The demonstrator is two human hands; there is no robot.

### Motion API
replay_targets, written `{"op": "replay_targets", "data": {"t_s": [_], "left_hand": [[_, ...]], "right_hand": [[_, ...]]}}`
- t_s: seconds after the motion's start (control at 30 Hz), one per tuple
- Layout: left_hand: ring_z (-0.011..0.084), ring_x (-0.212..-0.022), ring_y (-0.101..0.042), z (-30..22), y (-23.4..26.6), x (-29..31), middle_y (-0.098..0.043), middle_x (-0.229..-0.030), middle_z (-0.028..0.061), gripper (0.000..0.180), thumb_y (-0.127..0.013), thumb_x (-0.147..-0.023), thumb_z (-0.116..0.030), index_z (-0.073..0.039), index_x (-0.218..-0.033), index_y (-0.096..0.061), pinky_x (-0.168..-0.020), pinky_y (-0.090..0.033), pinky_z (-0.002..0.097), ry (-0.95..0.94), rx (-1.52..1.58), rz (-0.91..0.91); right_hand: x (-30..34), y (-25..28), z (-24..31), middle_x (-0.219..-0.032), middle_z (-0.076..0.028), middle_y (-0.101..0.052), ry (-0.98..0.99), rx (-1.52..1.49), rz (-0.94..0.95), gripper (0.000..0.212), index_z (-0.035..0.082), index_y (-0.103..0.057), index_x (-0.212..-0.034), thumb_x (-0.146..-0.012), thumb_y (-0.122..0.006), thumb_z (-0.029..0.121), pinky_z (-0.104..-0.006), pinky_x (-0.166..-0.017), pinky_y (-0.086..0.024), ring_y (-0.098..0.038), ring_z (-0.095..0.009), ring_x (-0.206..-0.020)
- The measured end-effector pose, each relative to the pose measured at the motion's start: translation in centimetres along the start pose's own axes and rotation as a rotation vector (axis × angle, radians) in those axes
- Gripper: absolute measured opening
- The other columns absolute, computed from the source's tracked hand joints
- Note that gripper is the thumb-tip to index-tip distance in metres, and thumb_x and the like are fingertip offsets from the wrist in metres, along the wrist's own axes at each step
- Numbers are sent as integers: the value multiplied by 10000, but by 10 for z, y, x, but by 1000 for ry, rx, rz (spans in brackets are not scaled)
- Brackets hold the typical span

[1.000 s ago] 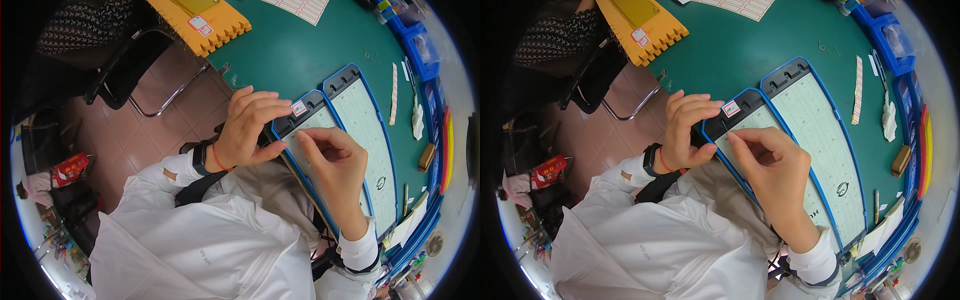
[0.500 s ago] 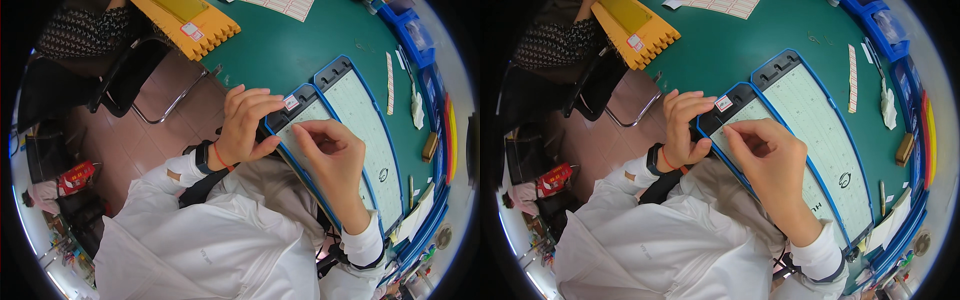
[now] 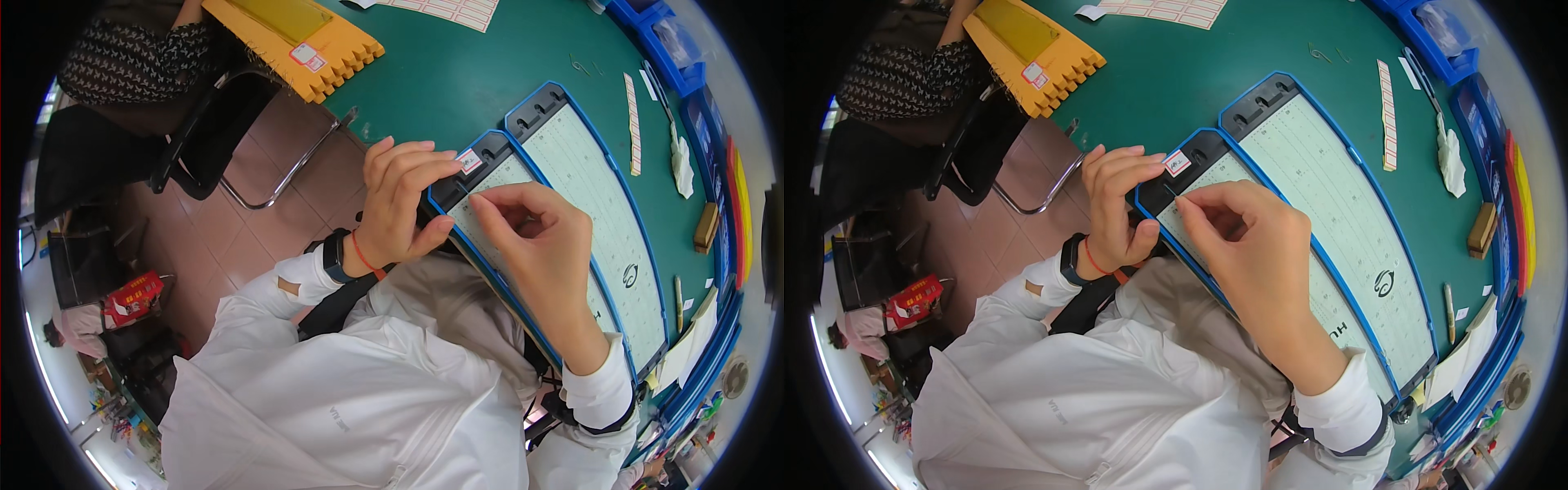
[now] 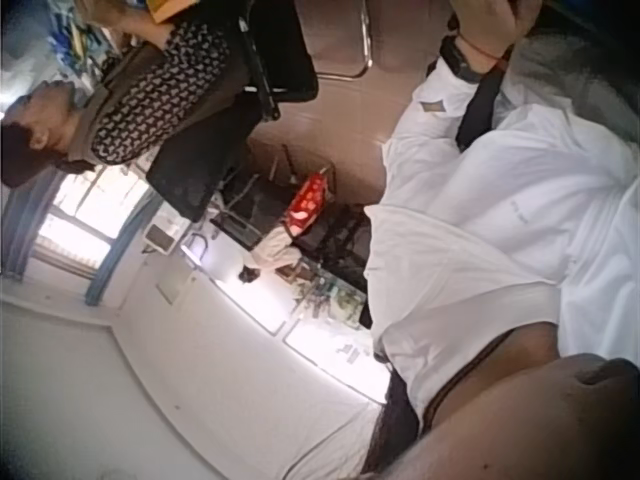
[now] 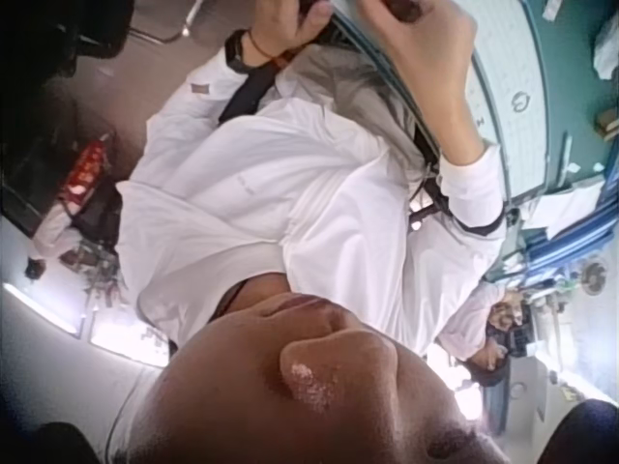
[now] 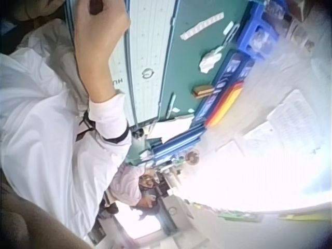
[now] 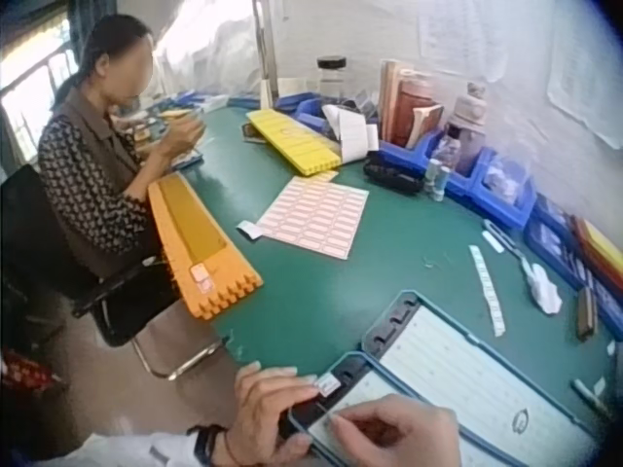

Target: The recorder is assembling and inspecting large LED lighting panels, including applying labels and checking wiring.

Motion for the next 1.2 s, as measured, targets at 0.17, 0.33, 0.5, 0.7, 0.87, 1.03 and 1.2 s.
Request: {"op": "replay_targets", "data": {"t_s": [0.17, 0.33, 0.5, 0.7, 0.87, 1.03, 1.2], "left_hand": [[265, -1057, -504, -3, -2, -4, -573, -1122, 71, 263, -496, -848, -350, -232, -970, -697, -966, -286, 465, -13, -53, 66], [269, -1092, -475, -15, 7, 0, -560, -1150, 81, 323, -468, -864, -365, -219, -1030, -704, -1017, -244, 458, -130, -125, 72], [216, -1109, -481, -39, -6, 10, -567, -1140, 22, 360, -446, -875, -430, -230, -1054, -686, -1056, -192, 427, -220, -199, 167], [211, -1079, -498, -73, -23, 13, -574, -1121, 16, 373, -443, -888, -425, -197, -1077, -670, -1020, -257, 419, -290, -77, 284], [222, -1046, -502, -98, -29, 7, -579, -1102, 34, 368, -501, -864, -382, -132, -1075, -670, -910, -388, 372, -366, -11, 344], [231, -993, -522, -111, -35, 4, -592, -1071, 40, 362, -531, -852, -354, -93, -1061, -669, -837, -452, 360, -401, 34, 391], [227, -968, -533, -131, -44, 1, -599, -1067, 36, 342, -525, -864, -339, -95, -1055, -668, -804, -472, 359, -472, 65, 430]], "right_hand": [[11, 10, -5, -717, -83, -636, 90, 66, -8, 84, 3, -668, -808, -755, -700, 60, -245, -528, -465, -593, -139, -558], [57, 49, 9, -862, -84, -626, 329, 430, -4, 147, 58, -657, -845, -708, -699, 27, -313, -688, -482, -600, -229, -836], [122, 128, 0, -1027, -80, -602, 161, 712, -269, 239, 53, -649, -921, -705, -686, -43, -327, -792, -470, -576, -268, -973], [163, 195, -44, -877, -76, -646, -104, 707, -482, 142, 35, -636, -874, -752, -663, -32, -272, -715, -467, -618, -200, -803], [148, 192, -55, -829, -65, -648, -47, 586, -407, 189, 37, -585, -890, -735, -669, -30, -281, -670, -461, -614, -183, -767], [145, 187, -57, -802, -80, -581, -66, 594, -295, 186, 43, -528, -908, -770, -630, -29, -318, -654, -457, -591, -210, -749], [150, 191, -56, -797, -86, -571, 47, 783, -352, 190, 44, -518, -911, -772, -612, -46, -322, -657, -451, -582, -225, -756]]}}
Point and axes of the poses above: each hand's wrist, its own x-axis away from the middle knuckle, its own y-axis out of the back of the hand, z = x × y, the point moved 7 cm from there along -x, towards the middle knuckle
